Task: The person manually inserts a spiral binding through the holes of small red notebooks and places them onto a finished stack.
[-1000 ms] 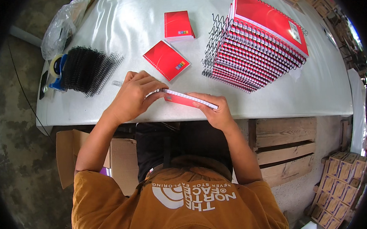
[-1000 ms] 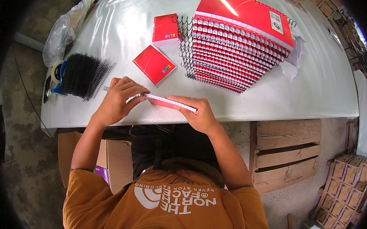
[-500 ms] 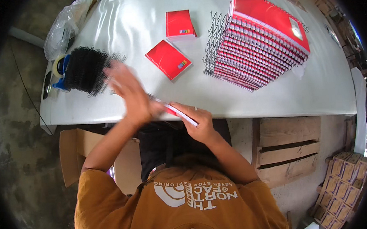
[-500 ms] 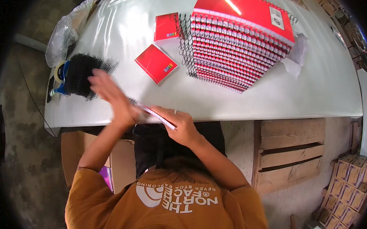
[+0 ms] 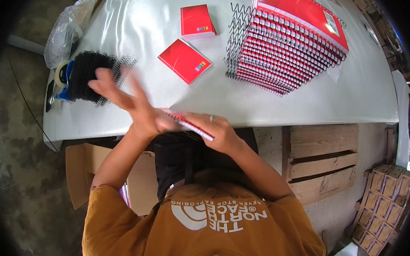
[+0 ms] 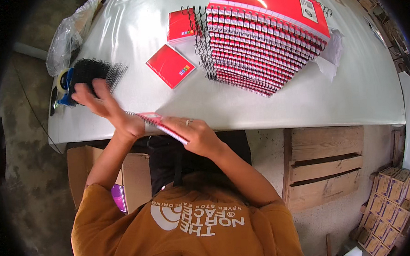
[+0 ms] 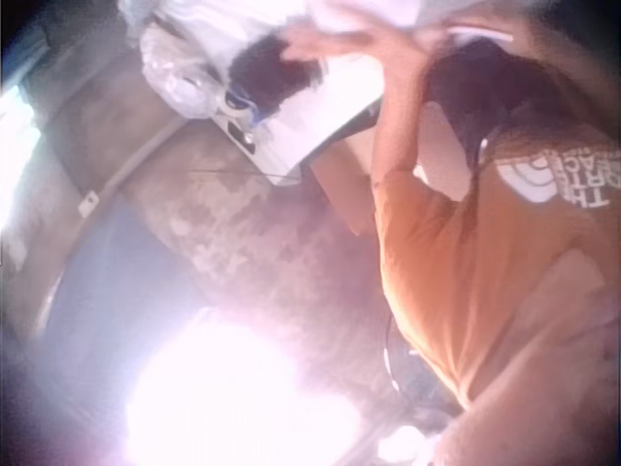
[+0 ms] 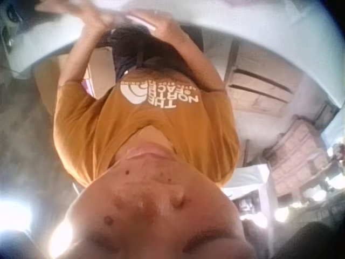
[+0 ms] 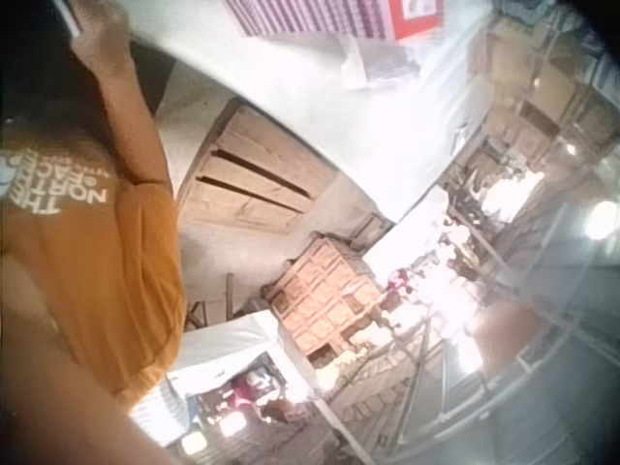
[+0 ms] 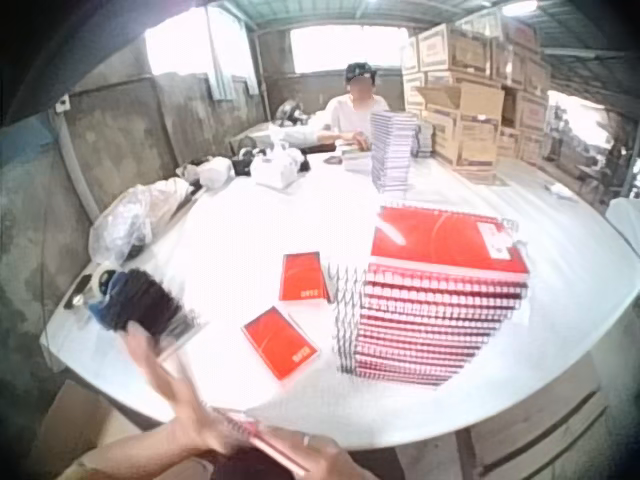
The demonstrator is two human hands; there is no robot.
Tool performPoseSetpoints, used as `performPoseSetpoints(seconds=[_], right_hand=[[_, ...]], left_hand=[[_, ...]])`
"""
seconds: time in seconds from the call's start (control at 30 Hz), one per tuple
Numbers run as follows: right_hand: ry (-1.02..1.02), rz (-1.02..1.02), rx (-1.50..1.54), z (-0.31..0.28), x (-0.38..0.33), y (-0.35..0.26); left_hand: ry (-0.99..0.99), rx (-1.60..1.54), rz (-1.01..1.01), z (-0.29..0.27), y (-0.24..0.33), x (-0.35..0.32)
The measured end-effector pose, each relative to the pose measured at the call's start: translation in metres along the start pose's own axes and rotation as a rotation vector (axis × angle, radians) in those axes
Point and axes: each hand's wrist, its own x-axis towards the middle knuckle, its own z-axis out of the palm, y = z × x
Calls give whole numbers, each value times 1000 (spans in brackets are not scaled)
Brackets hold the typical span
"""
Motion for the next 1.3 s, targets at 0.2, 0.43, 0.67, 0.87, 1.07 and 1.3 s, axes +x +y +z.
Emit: performPoseSetpoints(seconds=[0.2, 0.43, 0.67, 0.87, 1.07, 1.3], right_hand=[[8, 215, 116, -7, 4, 9], [1, 176, 172, -3, 8, 5], [-9, 339, 242, -7, 10, 14], [-6, 403, 288, -8, 16, 17], [27, 342, 298, -9, 16, 20], [61, 398, 255, -9, 18, 14]], left_hand=[[-528, -168, 507, -5, 25, -61], [-596, -356, 136, 12, 33, -95], [-484, 15, 186, 11, 39, -18], [-533, -251, 75, 4, 48, 23], [-793, -432, -55, -2, 40, 50], [-794, -261, 77, -6, 46, 62]])
